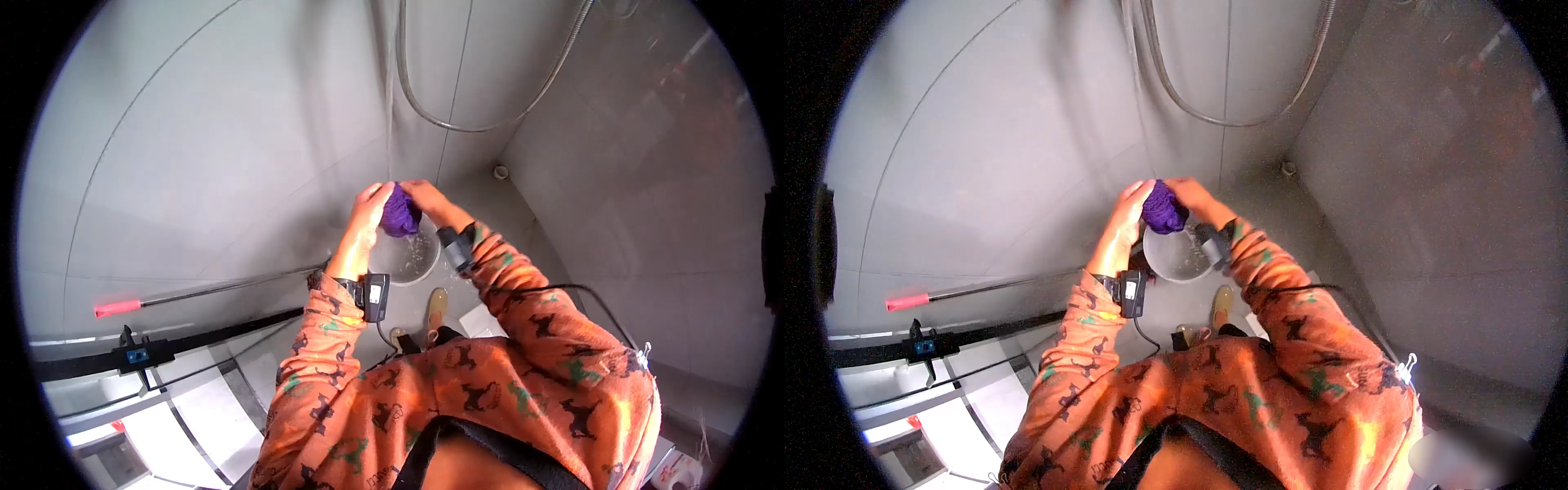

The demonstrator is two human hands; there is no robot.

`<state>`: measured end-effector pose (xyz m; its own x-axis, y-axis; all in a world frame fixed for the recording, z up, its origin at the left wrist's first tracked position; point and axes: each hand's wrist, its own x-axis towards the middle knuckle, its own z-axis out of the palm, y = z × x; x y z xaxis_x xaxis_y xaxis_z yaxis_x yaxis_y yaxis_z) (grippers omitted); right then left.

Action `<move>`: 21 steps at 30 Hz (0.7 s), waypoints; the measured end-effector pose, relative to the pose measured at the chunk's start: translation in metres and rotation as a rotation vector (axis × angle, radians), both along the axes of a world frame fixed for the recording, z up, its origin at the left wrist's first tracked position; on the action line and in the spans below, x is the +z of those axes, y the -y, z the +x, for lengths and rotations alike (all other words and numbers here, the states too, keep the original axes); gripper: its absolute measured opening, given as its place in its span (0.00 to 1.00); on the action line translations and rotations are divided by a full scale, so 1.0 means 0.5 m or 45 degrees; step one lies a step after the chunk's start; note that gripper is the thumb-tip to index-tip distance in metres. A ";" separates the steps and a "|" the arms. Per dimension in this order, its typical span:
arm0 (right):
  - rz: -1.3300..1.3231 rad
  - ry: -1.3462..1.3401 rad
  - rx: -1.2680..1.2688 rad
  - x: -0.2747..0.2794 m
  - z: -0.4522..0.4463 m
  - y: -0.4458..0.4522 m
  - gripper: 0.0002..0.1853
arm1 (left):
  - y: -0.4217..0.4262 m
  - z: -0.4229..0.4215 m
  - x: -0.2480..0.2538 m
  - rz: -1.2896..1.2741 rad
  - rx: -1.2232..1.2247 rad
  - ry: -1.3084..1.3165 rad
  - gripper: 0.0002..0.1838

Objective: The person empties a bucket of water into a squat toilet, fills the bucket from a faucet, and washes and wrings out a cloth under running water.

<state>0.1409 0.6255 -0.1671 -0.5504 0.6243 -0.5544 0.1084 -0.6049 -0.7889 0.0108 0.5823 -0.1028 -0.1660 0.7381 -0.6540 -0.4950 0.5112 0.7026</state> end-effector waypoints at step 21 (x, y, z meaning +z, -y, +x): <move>0.889 0.921 0.103 0.152 -0.080 -0.013 0.19 | 0.000 -0.007 -0.007 -0.191 0.244 0.283 0.16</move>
